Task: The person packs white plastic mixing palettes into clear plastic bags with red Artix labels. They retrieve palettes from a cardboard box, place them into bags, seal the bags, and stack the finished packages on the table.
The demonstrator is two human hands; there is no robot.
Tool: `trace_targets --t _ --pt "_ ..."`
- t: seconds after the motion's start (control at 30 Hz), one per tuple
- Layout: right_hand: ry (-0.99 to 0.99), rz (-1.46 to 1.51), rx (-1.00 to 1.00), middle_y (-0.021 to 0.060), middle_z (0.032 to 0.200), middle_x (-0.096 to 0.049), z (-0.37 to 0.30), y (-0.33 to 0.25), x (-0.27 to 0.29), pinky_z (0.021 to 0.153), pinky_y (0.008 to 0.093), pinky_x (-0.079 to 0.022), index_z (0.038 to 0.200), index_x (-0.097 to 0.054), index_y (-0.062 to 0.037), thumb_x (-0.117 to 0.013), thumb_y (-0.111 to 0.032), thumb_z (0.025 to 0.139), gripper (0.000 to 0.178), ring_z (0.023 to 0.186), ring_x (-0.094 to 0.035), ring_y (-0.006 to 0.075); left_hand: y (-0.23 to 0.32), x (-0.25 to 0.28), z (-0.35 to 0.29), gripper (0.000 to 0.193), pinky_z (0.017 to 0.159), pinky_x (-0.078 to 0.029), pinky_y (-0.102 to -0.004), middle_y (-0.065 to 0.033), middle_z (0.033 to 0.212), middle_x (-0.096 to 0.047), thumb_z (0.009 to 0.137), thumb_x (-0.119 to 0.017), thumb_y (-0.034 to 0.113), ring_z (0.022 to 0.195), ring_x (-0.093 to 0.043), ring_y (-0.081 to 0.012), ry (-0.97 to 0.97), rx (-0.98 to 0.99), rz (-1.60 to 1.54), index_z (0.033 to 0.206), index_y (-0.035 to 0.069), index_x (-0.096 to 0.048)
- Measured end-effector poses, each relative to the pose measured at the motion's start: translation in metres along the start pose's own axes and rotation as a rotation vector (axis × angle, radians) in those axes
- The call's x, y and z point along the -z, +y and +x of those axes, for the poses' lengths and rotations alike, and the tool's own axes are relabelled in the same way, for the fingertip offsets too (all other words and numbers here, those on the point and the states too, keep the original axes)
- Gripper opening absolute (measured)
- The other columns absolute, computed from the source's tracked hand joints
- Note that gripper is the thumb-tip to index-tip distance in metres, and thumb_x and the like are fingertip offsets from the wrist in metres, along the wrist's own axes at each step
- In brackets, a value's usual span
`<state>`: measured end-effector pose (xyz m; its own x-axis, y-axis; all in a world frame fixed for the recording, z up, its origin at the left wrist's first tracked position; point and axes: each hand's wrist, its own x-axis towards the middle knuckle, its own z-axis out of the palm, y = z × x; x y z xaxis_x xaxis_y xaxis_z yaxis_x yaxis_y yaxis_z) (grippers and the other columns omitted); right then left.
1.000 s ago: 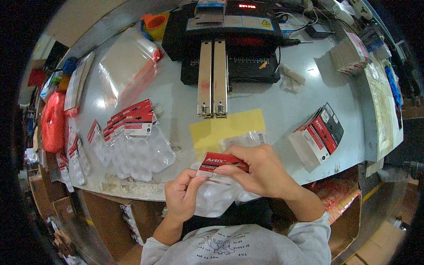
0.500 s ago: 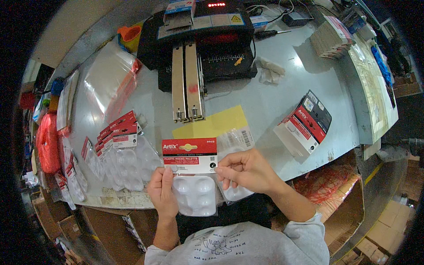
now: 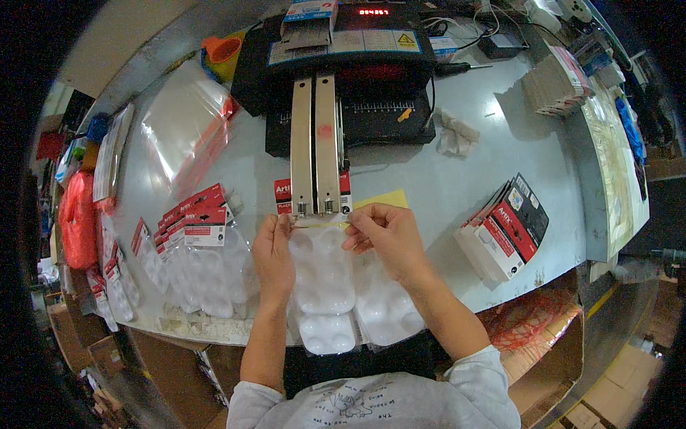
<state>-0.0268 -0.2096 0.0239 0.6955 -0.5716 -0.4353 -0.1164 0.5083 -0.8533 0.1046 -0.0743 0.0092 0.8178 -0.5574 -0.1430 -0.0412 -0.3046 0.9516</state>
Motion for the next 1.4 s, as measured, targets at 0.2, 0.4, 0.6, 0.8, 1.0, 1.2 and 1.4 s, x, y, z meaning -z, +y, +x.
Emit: trace_targets --t 0.2,0.4,0.6,0.8,1.0,1.2,1.4 --pt "-0.057 -0.216 0.038 0.0073 0.078 -0.063 -0.005 -0.017 -0.001 0.056 0.0239 -0.049 0.092 -0.062 0.0031 -0.058 -0.016 0.089 0.020 0.061 -0.062 0.0134 -0.009 0.002 -0.003 0.028 0.064 -0.040 -0.0350 -0.0136 0.067 -0.052 0.096 -0.043 0.021 0.064 -0.048 -0.0234 0.066 -0.090 0.163 0.082 -0.001 -0.051" --pt "0.722 -1.208 0.505 0.0180 0.111 -0.060 -0.075 -0.093 0.098 0.087 0.0330 -0.048 0.122 -0.050 0.0039 -0.083 -0.020 0.062 0.072 0.103 -0.059 0.0235 0.037 0.084 -0.014 0.032 0.093 -0.037 -0.0444 -0.0207 0.118 -0.049 0.084 -0.059 0.021 0.111 -0.046 -0.0351 0.590 -0.268 1.080 0.108 0.000 -0.054" --pt "0.455 -1.139 0.425 0.0232 0.124 -0.053 -0.080 -0.067 0.174 0.096 0.0340 -0.042 0.131 -0.042 0.0046 -0.086 -0.026 0.055 0.093 0.111 -0.055 0.0244 0.005 -0.008 -0.081 0.031 0.092 -0.034 -0.0454 -0.0158 0.114 -0.044 0.076 -0.069 0.024 0.107 -0.042 -0.0353 -0.032 -0.351 0.645 0.091 0.001 -0.055" --pt "0.595 -1.187 0.400 0.0149 0.112 -0.063 -0.081 -0.070 0.154 0.095 0.0330 -0.042 0.124 -0.053 -0.0012 -0.079 -0.025 0.065 0.069 0.100 -0.061 0.0233 0.004 -0.024 -0.076 0.016 0.087 -0.038 -0.0405 -0.0156 0.108 -0.050 0.078 -0.067 0.012 0.101 -0.048 -0.0295 0.017 -0.464 0.425 0.086 0.005 -0.055" --pt "0.604 -1.017 0.395 0.0118 0.095 -0.068 -0.104 -0.076 0.089 0.080 0.0301 -0.048 0.109 -0.061 -0.0023 -0.075 -0.018 0.072 0.043 0.084 -0.065 0.0229 0.038 0.004 -0.094 0.005 0.065 -0.042 -0.0196 -0.0080 0.091 -0.065 0.090 -0.057 0.006 0.068 -0.052 -0.0075 -0.224 0.179 -0.557 0.089 0.002 -0.054" --pt "-0.140 -0.903 0.462 0.0140 0.079 -0.063 -0.098 -0.080 0.001 0.062 0.0283 -0.047 0.099 -0.061 -0.0007 -0.072 -0.016 0.076 0.030 0.066 -0.060 0.0231 0.050 0.020 -0.106 0.014 0.061 -0.042 -0.0176 -0.0098 0.092 -0.069 0.093 -0.053 0.008 0.069 -0.054 -0.0035 -0.393 0.089 -0.392 0.099 -0.002 -0.059" --pt "-0.288 -0.883 0.291 0.0108 0.064 -0.058 -0.081 -0.070 -0.020 0.054 0.0264 -0.041 0.088 -0.062 0.0013 -0.073 -0.014 0.075 0.023 0.055 -0.051 0.0162 0.049 0.028 -0.104 0.013 0.050 -0.040 -0.0198 -0.0042 0.070 -0.066 0.090 -0.058 0.012 0.056 -0.050 -0.0024 -0.257 0.047 -0.121 0.089 0.000 -0.063"
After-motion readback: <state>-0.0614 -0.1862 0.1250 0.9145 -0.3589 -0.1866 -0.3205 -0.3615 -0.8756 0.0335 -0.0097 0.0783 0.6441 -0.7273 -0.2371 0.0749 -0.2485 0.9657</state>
